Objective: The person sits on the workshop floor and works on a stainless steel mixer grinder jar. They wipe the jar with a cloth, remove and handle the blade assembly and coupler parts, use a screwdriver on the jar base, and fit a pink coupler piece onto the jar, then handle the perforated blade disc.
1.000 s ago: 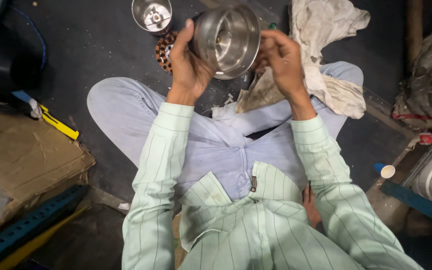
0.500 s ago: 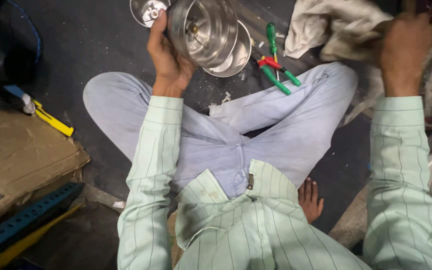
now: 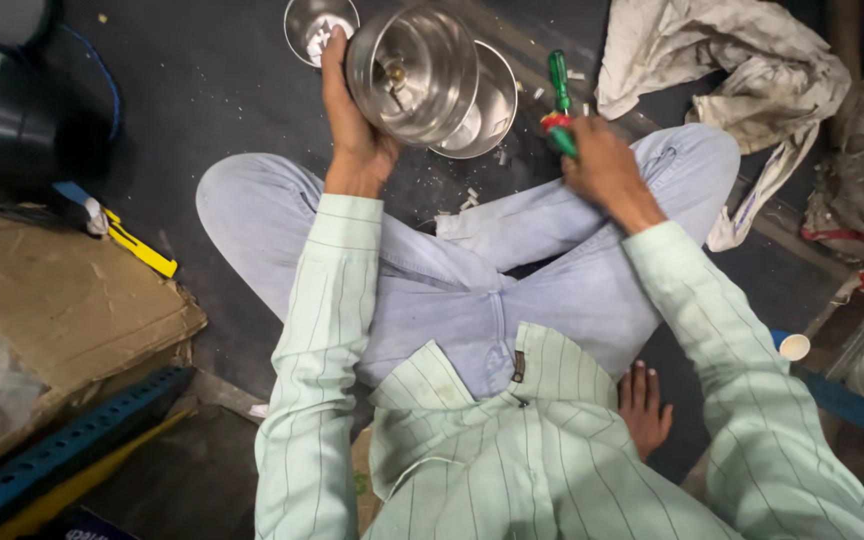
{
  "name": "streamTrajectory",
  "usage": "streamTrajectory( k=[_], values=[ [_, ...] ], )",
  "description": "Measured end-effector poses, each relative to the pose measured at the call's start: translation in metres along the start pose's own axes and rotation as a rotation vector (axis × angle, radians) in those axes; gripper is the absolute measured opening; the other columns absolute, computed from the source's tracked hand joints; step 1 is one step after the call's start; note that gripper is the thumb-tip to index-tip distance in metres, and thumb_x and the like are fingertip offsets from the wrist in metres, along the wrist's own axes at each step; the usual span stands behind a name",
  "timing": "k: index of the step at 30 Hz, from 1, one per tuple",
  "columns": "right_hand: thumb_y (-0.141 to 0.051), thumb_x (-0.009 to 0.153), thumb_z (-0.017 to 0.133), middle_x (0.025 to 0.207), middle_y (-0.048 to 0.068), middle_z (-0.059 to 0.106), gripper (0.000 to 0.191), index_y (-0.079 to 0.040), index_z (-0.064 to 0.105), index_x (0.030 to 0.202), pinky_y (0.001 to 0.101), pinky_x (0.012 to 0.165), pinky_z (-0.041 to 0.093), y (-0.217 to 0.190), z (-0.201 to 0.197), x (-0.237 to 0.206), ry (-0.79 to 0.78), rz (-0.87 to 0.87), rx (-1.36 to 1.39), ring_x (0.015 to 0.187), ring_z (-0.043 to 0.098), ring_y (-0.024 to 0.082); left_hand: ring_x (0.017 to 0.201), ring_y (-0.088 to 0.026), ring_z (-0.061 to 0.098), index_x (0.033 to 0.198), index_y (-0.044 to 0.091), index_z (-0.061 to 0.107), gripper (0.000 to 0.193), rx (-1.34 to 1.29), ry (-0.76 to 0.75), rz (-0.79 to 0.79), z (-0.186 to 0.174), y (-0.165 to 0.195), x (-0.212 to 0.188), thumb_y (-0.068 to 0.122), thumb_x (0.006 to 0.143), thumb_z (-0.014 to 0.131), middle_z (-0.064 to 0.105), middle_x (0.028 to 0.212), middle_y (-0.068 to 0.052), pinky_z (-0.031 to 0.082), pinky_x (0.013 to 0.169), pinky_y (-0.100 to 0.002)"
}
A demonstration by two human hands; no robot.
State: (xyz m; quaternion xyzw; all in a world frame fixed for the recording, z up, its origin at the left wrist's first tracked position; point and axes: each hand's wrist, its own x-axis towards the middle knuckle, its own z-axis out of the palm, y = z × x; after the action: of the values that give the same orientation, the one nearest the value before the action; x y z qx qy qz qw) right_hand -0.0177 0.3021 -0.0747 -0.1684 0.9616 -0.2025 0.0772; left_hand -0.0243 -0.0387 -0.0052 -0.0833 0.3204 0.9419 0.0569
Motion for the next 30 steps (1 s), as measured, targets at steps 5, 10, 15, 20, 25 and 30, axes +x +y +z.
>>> streamTrajectory(
  k=[5,10,15,20,25,30],
  values=[
    [-0.016,0.089,0.083,0.091,0.015,0.064,0.027,-0.004,0.069,0.109,0.0321,0.074,0.049,-0.026,-0.092,-0.025,-0.059,0.207,0.596,0.075,0.063,0.023,0.114,-0.03,0.073,0.134,0.0,0.058,0.075,-0.061,0.055,-0.027,-0.009,-0.004,0.004,0.062,0.093,0.052,0.065,0.131,-0.019,0.063,0.098,-0.05],
    [0.009,0.084,0.065,0.124,0.019,0.061,0.045,0.001,0.069,0.128,0.0412,0.09,0.051,-0.084,-0.167,-0.033,0.099,-0.403,0.141,0.107,0.063,0.034,0.117,-0.029,0.071,0.137,0.0,0.055,0.073,-0.113,0.068,-0.025,-0.01,-0.01,0.008,0.059,0.095,0.056,0.063,0.134,-0.018,0.063,0.103,-0.05],
    [-0.005,0.094,0.065,0.142,0.012,0.053,0.024,-0.006,0.067,0.118,0.0483,0.107,0.036,-0.112,-0.167,-0.006,0.325,-0.595,-0.509,0.13,0.049,0.03,0.111,-0.027,0.074,0.135,-0.001,0.057,0.073,-0.059,0.095,-0.041,-0.007,-0.015,0.007,0.059,0.094,0.058,0.065,0.13,-0.017,0.065,0.096,-0.046],
    [-0.007,0.093,0.059,0.143,0.013,0.047,0.026,-0.004,0.064,0.118,0.0522,0.106,0.034,-0.117,-0.146,-0.001,0.349,-0.568,-0.603,0.133,0.046,0.031,0.099,-0.02,0.075,0.132,0.0,0.057,0.068,-0.007,0.189,-0.041,-0.009,-0.023,0.008,0.057,0.096,0.061,0.07,0.119,-0.011,0.067,0.086,-0.04],
    [-0.007,0.092,0.061,0.148,0.012,0.047,0.023,-0.006,0.065,0.116,0.0529,0.106,0.034,-0.119,-0.14,0.0,0.338,-0.552,-0.653,0.133,0.045,0.03,0.102,-0.019,0.076,0.135,0.003,0.056,0.068,0.06,0.128,-0.034,-0.009,-0.03,0.009,0.059,0.096,0.056,0.072,0.12,-0.01,0.067,0.086,-0.036],
    [-0.007,0.092,0.062,0.147,0.01,0.049,0.026,-0.007,0.066,0.118,0.0511,0.104,0.034,-0.118,-0.139,0.001,0.349,-0.562,-0.677,0.132,0.046,0.028,0.106,-0.019,0.076,0.138,0.007,0.053,0.067,0.035,0.121,-0.033,-0.005,-0.028,0.007,0.059,0.095,0.054,0.068,0.125,-0.01,0.067,0.09,-0.038]
  ],
)
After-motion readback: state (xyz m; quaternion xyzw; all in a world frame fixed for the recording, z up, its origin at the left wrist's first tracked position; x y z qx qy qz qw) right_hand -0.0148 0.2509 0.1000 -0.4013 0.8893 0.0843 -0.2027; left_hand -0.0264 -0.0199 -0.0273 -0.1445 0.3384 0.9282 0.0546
